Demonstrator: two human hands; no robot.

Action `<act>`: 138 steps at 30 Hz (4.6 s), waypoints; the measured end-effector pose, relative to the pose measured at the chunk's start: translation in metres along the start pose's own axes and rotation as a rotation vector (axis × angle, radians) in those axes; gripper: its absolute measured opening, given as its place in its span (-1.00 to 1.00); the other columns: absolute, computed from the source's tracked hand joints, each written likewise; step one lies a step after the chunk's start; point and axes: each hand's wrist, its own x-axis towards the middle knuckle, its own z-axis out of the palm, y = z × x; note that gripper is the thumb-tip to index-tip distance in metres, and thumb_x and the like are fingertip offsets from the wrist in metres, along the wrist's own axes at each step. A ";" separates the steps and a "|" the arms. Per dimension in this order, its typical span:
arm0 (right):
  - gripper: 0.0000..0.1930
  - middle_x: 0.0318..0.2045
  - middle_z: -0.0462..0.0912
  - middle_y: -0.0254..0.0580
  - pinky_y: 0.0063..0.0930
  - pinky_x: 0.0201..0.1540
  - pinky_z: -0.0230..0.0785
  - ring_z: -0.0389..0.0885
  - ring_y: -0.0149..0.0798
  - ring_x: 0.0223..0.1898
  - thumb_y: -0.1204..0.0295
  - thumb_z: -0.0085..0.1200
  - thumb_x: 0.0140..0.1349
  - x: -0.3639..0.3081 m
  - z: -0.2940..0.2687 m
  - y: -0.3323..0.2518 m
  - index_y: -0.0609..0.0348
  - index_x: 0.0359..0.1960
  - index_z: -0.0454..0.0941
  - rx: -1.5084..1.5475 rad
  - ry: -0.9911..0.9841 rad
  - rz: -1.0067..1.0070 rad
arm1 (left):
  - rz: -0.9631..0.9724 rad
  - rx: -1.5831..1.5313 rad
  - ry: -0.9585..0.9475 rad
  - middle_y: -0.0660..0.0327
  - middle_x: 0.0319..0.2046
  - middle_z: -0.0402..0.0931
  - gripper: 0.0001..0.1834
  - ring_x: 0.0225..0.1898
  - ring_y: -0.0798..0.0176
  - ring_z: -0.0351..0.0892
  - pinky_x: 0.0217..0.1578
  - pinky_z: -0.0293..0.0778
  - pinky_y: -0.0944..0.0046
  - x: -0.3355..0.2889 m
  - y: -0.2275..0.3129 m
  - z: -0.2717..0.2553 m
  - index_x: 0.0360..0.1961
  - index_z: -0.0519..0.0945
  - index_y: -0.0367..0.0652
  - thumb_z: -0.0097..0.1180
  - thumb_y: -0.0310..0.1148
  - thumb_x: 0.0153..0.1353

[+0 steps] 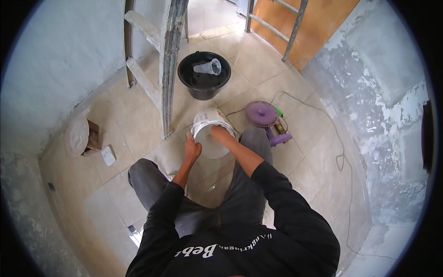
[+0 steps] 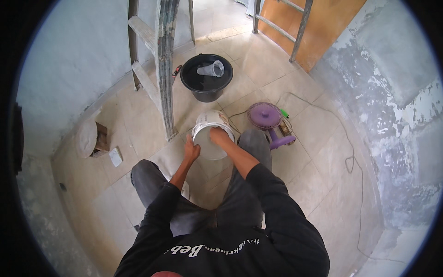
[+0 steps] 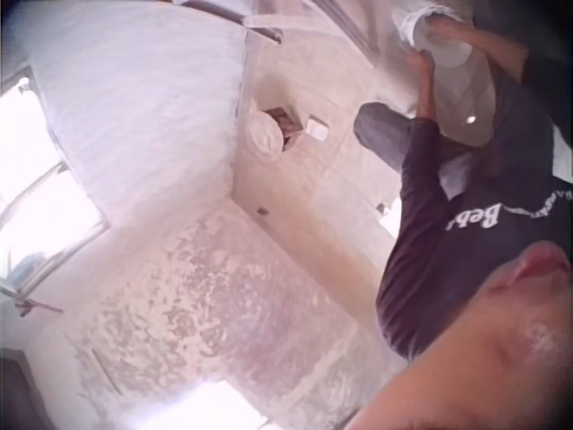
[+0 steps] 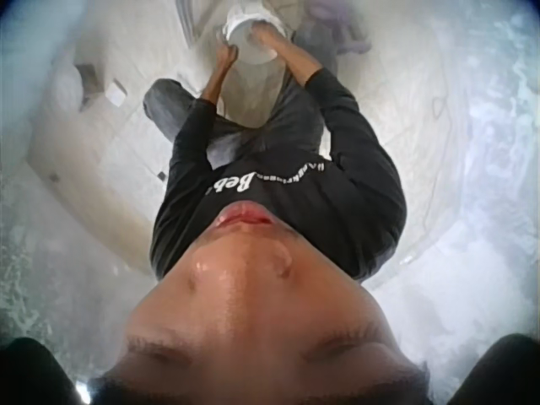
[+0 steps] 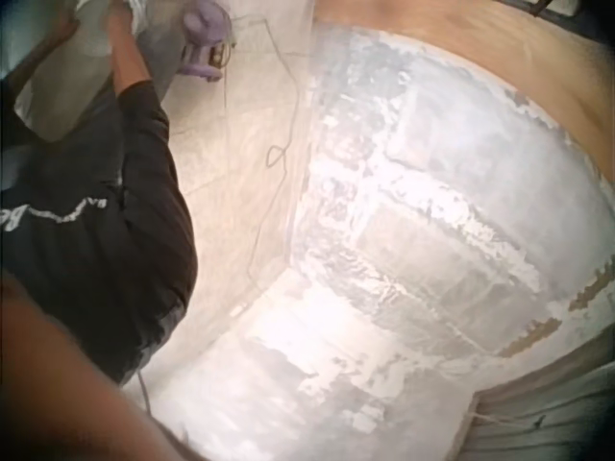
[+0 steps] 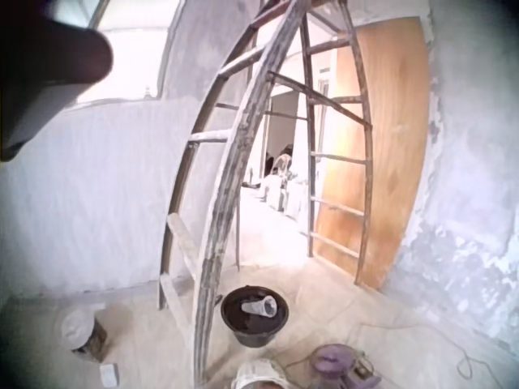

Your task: The person mixes paint by hand in a bucket. They pour glue from a white bag into the bucket, add water using a plastic container, and stir the mixture with a brush before carrying the bucket up a ladder.

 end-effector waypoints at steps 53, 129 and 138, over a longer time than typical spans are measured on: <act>-0.70 -0.27 0.55 0.31 -0.08 -0.09 0.39 0.54 0.19 -0.18 0.39 -0.03 0.09 0.014 0.034 0.022 0.42 -0.24 0.44 0.057 -0.242 -0.060 | 0.086 -0.054 0.037 -0.32 -0.24 0.20 -0.60 -0.17 -0.38 0.23 -0.11 0.19 -0.12 -0.004 -0.006 0.037 -0.20 0.15 -0.45 -0.20 -0.69 -0.18; -0.63 -0.28 0.51 0.41 -0.10 -0.15 0.41 0.54 0.23 -0.21 0.35 -0.06 0.06 0.025 0.053 0.054 0.53 -0.28 0.45 0.230 -0.112 -0.011 | 0.009 -0.137 0.151 -0.34 0.03 0.24 -0.24 0.06 -0.35 0.21 0.12 0.13 -0.01 -0.001 0.018 0.055 0.19 0.04 -0.48 -0.19 -0.69 -0.18; -0.64 -0.18 0.46 0.33 -0.06 -0.17 0.43 0.55 0.25 -0.27 0.27 -0.05 0.11 0.029 0.035 0.037 0.39 -0.22 0.46 0.238 0.113 0.040 | -0.040 -0.149 0.146 -0.40 0.06 0.19 -0.24 0.09 -0.36 0.19 0.15 0.11 0.00 0.005 -0.009 0.054 0.20 -0.02 -0.52 -0.17 -0.64 -0.14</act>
